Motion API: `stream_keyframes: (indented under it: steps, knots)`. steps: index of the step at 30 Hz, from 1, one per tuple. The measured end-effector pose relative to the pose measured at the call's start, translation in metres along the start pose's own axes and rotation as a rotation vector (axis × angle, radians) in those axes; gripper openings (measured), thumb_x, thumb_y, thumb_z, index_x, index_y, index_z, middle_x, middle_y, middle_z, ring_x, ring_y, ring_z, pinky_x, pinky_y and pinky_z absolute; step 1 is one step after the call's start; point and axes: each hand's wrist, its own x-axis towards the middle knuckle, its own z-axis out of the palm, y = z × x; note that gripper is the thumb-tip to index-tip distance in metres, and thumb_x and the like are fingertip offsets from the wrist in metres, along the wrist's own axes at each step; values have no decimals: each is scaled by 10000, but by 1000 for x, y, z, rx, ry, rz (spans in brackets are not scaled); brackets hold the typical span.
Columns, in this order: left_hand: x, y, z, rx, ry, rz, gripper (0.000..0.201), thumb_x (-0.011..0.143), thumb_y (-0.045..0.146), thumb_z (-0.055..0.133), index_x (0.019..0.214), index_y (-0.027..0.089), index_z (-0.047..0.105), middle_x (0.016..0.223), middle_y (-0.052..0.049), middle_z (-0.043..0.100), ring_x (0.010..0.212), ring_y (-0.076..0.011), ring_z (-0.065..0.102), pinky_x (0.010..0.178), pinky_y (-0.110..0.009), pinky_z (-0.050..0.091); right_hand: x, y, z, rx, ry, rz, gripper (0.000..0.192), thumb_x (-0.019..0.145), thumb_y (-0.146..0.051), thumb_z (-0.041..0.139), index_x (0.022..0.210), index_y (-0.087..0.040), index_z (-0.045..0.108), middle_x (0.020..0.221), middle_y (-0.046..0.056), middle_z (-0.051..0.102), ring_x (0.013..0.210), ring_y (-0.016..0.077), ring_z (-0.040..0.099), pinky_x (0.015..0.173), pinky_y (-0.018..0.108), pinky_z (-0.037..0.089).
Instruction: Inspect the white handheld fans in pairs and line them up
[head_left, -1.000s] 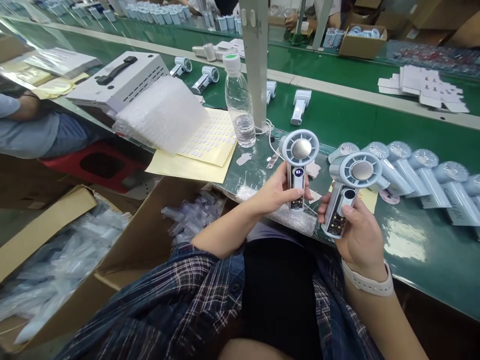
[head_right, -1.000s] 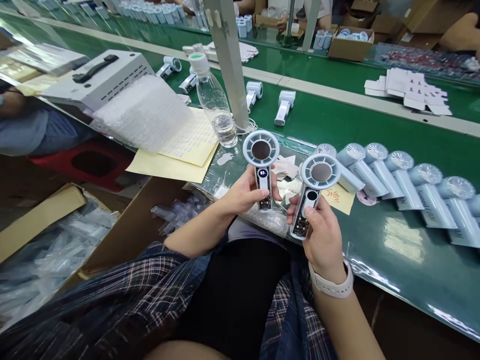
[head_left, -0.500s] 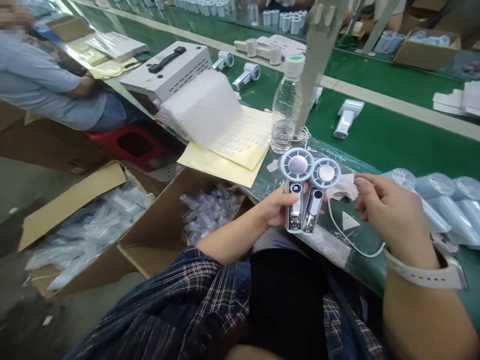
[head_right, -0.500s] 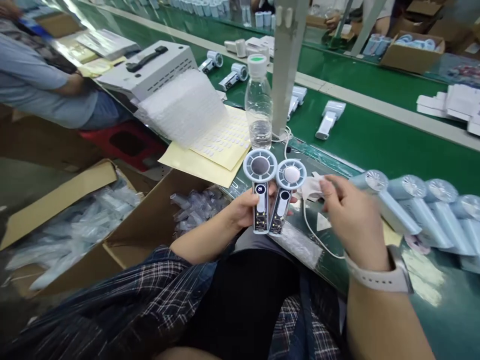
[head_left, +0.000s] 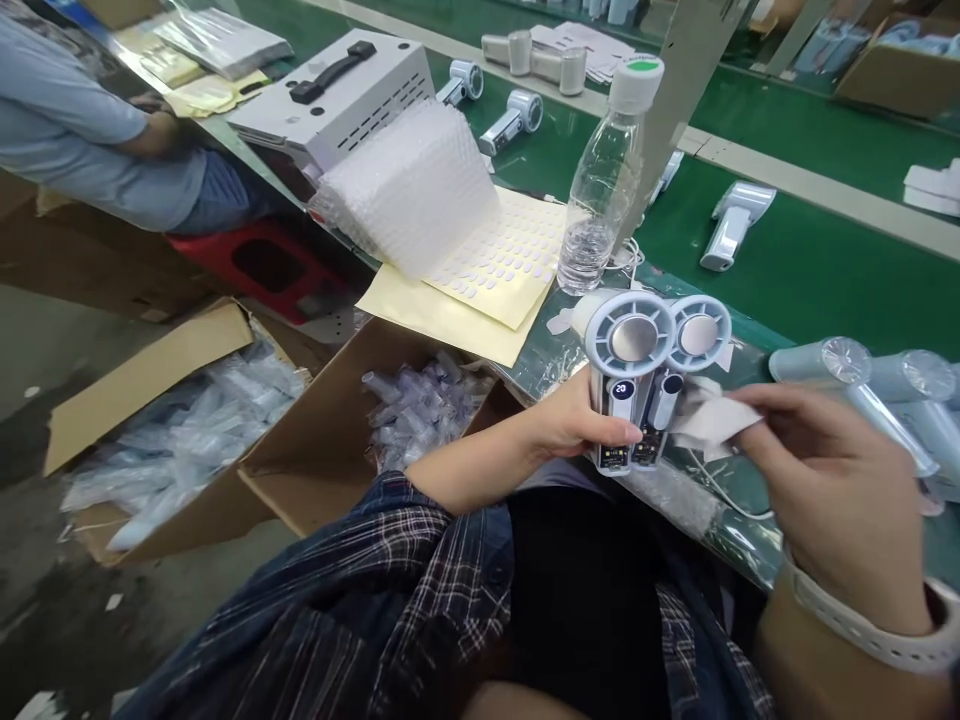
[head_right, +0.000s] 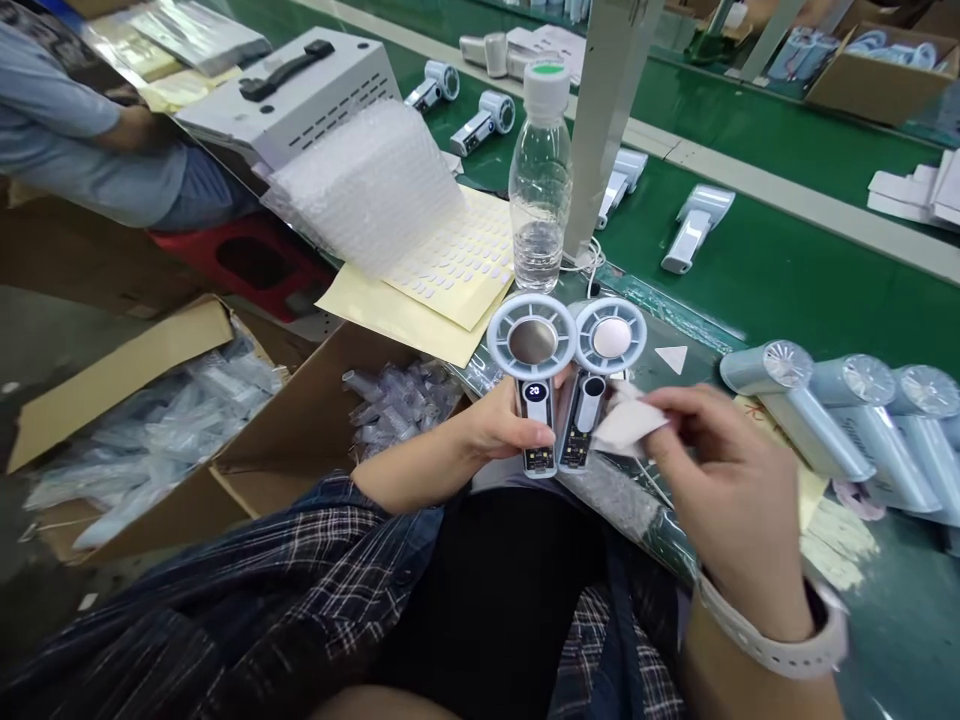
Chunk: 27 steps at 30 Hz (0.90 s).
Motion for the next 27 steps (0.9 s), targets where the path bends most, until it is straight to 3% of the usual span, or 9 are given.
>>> stream_keyframes:
  steps: [2,4,10,14,18,27]
  knots:
    - [0,1,6,36,-47,-11,528,442,225,986,851,188,655,788,6,664,762,-151,635,823,-287,542,-11,-7,9,274,-66,62,111,833,-302,804,895,-248,729,809,15,697,657,183,636,569,304,525]
    - [0,4,11,121,-109,-34,526,414,198,978,839,184,667,809,-6,678,795,-175,642,823,-296,545,-17,-9,18,420,-38,95,207,764,-231,849,866,-243,670,765,-19,669,608,145,615,528,248,522]
    - [-1,11,19,356,-264,-36,536,441,231,990,914,172,744,911,-54,740,1014,-273,696,1028,-380,533,-23,-12,19,477,20,110,275,753,-182,855,822,-236,594,723,-44,629,543,103,562,458,188,480]
    - [0,8,21,426,-253,-52,529,447,250,977,914,166,743,913,-58,742,995,-282,707,1015,-400,547,-23,-9,14,539,12,130,322,712,-148,865,826,-242,579,690,-65,588,528,93,517,455,181,464]
    - [1,4,19,410,-252,-12,564,476,238,943,1002,172,750,1035,-79,776,1091,-303,709,1058,-402,531,-20,-2,10,581,-74,182,338,717,-173,889,867,-242,594,747,-47,643,564,108,562,470,187,489]
    - [-1,8,19,374,-190,-23,566,497,261,951,1016,174,745,1056,-85,773,1107,-314,703,1070,-410,515,-17,-5,20,540,-51,204,336,728,-197,870,838,-244,557,711,-55,610,555,114,534,462,200,462]
